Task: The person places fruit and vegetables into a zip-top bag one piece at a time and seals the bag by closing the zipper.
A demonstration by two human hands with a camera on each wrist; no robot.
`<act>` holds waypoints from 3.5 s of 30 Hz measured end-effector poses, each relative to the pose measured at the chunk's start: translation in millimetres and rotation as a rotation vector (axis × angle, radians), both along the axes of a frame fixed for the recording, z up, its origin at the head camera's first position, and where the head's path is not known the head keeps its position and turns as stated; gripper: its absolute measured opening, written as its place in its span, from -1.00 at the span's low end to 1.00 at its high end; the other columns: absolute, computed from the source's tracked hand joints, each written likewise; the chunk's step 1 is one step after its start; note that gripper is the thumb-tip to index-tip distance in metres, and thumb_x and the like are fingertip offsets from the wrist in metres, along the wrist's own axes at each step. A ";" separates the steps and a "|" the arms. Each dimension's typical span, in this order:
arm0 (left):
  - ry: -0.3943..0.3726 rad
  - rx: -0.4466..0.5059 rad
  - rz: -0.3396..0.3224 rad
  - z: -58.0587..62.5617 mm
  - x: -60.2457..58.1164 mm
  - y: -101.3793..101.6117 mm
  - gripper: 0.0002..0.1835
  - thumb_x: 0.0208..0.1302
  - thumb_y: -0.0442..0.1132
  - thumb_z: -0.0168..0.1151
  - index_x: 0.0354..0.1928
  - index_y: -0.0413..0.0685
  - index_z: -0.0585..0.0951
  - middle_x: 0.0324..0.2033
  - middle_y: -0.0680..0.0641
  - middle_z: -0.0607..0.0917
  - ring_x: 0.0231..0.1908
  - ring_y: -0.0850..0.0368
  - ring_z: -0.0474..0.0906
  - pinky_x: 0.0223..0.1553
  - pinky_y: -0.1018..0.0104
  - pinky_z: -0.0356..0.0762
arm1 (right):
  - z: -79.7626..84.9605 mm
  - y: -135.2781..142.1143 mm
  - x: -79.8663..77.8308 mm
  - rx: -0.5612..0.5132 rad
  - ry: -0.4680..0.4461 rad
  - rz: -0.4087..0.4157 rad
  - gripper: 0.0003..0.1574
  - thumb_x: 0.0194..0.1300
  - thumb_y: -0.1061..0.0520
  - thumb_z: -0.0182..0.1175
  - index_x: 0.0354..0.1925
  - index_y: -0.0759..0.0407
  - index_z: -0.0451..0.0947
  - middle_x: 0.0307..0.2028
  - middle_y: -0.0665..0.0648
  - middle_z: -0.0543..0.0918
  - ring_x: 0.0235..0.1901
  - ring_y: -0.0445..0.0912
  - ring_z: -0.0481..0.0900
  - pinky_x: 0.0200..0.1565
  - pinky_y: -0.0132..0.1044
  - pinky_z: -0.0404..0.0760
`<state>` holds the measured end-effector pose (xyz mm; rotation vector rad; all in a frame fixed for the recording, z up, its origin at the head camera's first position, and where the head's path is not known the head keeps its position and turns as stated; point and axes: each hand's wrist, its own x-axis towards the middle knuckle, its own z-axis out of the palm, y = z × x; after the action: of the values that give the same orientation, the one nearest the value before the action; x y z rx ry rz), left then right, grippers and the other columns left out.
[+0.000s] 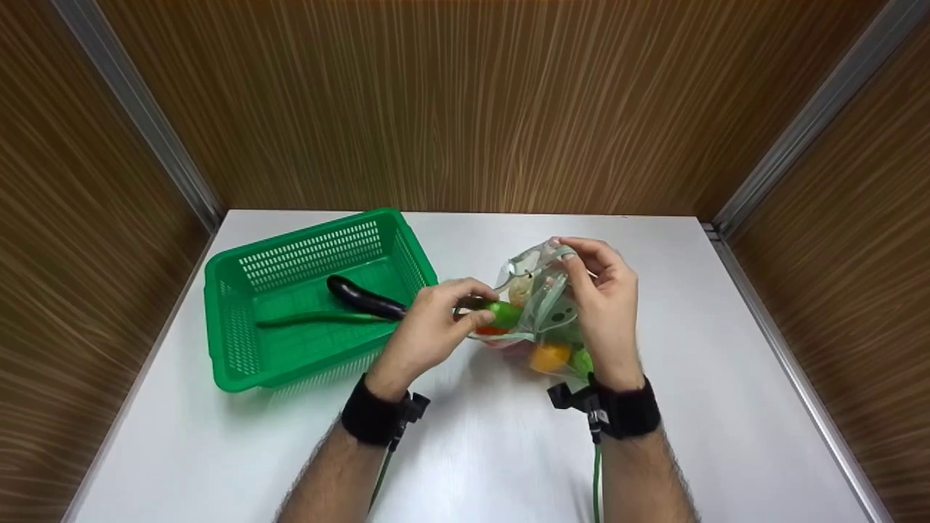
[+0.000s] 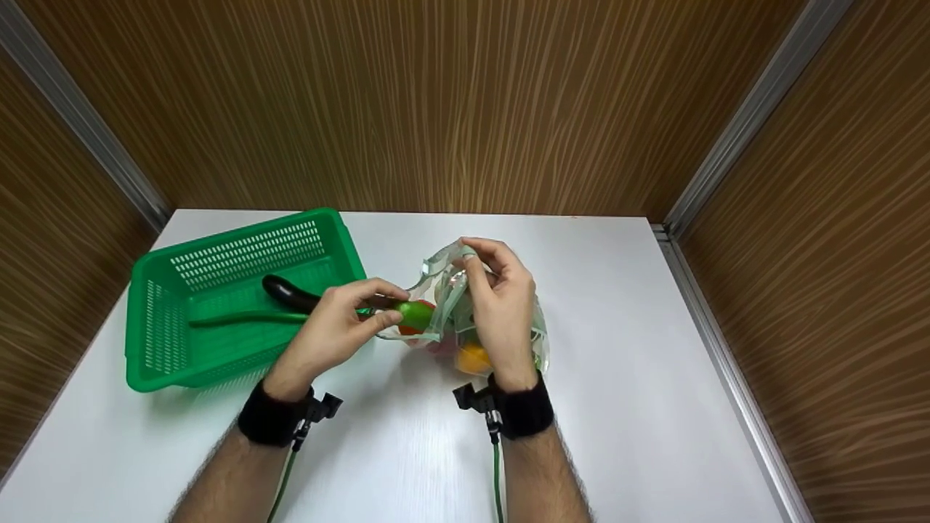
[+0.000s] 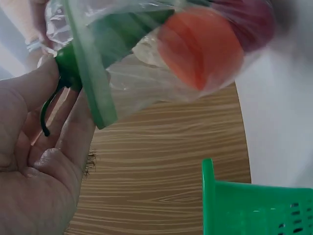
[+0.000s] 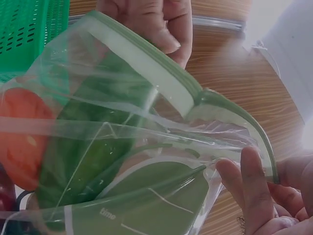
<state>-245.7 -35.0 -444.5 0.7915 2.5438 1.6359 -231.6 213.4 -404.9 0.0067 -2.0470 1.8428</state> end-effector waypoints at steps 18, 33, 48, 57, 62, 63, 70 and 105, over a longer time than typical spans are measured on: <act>0.233 -0.387 -0.019 -9.5 2.5 17.1 -0.52 0.51 -0.19 0.54 0.42 0.14 0.81 0.27 0.00 0.93 0.28 0.01 0.90 0.30 0.05 0.90 | -1.9 -0.6 -0.6 0.006 0.003 0.011 -0.72 0.78 0.23 0.30 0.29 0.19 0.82 0.18 0.15 0.94 -0.01 -0.12 0.90 -0.08 -0.40 0.88; 0.164 -0.302 0.009 -22.5 2.4 30.1 -0.53 0.52 -0.14 0.56 0.42 0.14 0.82 0.25 -0.05 0.93 0.26 0.01 0.89 0.25 0.03 0.90 | 1.8 -5.6 2.2 0.011 0.002 0.016 -0.73 0.76 0.26 0.30 0.24 0.22 0.84 0.13 0.13 0.94 -0.07 -0.17 0.86 -0.17 -0.41 0.86; 0.336 -0.346 0.012 -27.4 10.0 44.7 -0.86 0.65 -0.19 0.50 0.08 0.04 0.93 -0.04 0.01 0.98 0.01 0.08 0.94 0.09 0.12 0.92 | 2.3 -7.0 3.0 0.015 0.007 0.023 -0.74 0.75 0.25 0.32 0.23 0.21 0.85 0.15 0.07 0.96 0.01 -0.17 0.88 -0.12 -0.43 0.82; 0.197 -0.319 -0.153 -10.6 5.9 24.0 -0.69 0.80 -0.19 0.32 0.39 0.01 0.83 0.24 -0.06 0.93 0.28 -0.02 0.87 0.37 0.00 0.86 | -0.2 -4.7 1.1 -0.027 -0.006 0.005 -0.73 0.76 0.26 0.30 0.25 0.22 0.83 0.12 0.04 0.95 -0.05 -0.16 0.87 -0.13 -0.38 0.90; 0.171 -0.279 -0.150 7.1 0.6 7.4 -0.64 0.79 -0.19 0.34 0.47 0.01 0.79 0.32 -0.10 0.90 0.37 -0.08 0.83 0.50 -0.10 0.78 | 0.9 -3.3 -0.8 -0.023 -0.006 -0.005 -0.72 0.78 0.24 0.29 0.27 0.19 0.82 0.13 0.01 0.94 -0.03 -0.13 0.87 -0.16 -0.40 0.87; 0.167 -0.282 -0.147 10.6 -0.8 5.0 -0.63 0.79 -0.18 0.35 0.48 0.02 0.79 0.34 -0.11 0.89 0.40 -0.09 0.82 0.52 -0.12 0.76 | 1.2 -3.0 -0.9 -0.023 -0.004 -0.008 -0.72 0.78 0.24 0.29 0.27 0.19 0.82 0.13 0.01 0.94 -0.02 -0.12 0.87 -0.15 -0.40 0.87; 0.175 -0.332 -0.108 28.4 -10.5 -7.7 -0.60 0.78 -0.13 0.36 0.50 0.00 0.77 0.39 -0.11 0.87 0.45 -0.10 0.78 0.57 -0.12 0.72 | 0.2 -0.9 -0.6 -0.024 0.012 -0.013 -0.71 0.77 0.26 0.29 0.29 0.18 0.82 0.11 0.01 0.93 -0.02 -0.12 0.87 -0.15 -0.41 0.86; -0.026 -1.081 -0.061 13.6 -107.0 -82.5 -0.53 0.55 -0.27 0.60 0.44 0.04 0.83 0.38 -0.18 0.87 0.45 -0.20 0.78 0.61 -0.20 0.69 | -4.8 0.5 -1.2 -0.019 0.006 -0.008 -0.72 0.76 0.25 0.31 0.28 0.16 0.83 0.13 0.05 0.94 -0.06 -0.16 0.84 -0.14 -0.41 0.86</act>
<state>-352.6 -117.5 -430.9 0.6569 2.7367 0.0930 -232.8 213.9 -409.6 -0.0008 -2.0225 1.8543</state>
